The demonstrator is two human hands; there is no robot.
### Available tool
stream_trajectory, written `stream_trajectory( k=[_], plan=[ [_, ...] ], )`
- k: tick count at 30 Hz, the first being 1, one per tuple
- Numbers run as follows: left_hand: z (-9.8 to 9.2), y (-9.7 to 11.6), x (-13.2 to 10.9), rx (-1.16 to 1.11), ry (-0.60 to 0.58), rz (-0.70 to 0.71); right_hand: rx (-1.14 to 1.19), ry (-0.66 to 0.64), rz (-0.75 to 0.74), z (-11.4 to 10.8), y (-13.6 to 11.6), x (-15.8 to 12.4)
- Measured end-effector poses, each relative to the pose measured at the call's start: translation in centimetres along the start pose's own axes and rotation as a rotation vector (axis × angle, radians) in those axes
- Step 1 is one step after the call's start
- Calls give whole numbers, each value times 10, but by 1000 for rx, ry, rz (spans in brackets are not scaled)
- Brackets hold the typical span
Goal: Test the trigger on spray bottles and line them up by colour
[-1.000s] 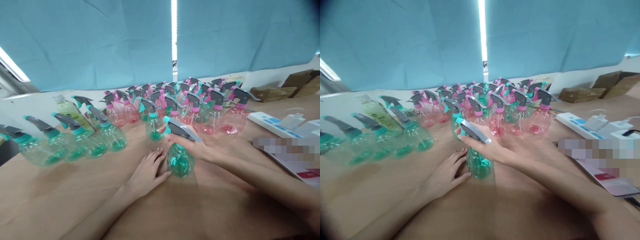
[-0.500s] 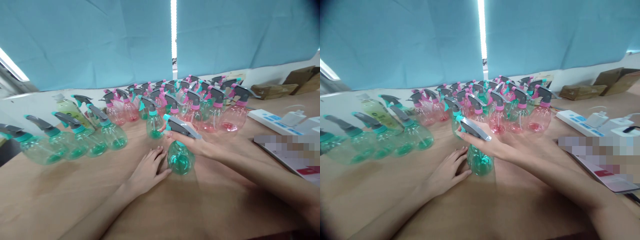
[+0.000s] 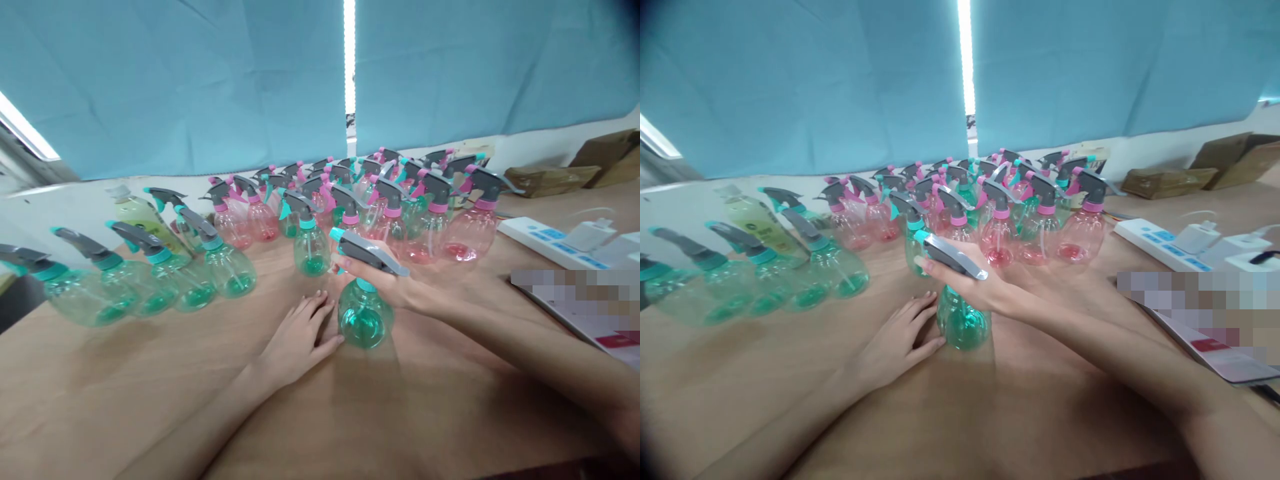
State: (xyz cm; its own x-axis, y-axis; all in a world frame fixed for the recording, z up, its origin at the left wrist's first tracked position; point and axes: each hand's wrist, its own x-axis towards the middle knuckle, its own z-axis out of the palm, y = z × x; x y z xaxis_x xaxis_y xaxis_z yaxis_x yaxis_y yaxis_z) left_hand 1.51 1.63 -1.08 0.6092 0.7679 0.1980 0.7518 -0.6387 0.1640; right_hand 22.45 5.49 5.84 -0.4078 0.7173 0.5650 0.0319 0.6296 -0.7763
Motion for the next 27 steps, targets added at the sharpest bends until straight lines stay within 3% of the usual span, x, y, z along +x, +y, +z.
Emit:
stream_trajectory(
  k=[27],
  plan=[
    [-3, 0, 1, -32, 11, 13, 77, 20, 37, 1, -7, -4]
  ],
)
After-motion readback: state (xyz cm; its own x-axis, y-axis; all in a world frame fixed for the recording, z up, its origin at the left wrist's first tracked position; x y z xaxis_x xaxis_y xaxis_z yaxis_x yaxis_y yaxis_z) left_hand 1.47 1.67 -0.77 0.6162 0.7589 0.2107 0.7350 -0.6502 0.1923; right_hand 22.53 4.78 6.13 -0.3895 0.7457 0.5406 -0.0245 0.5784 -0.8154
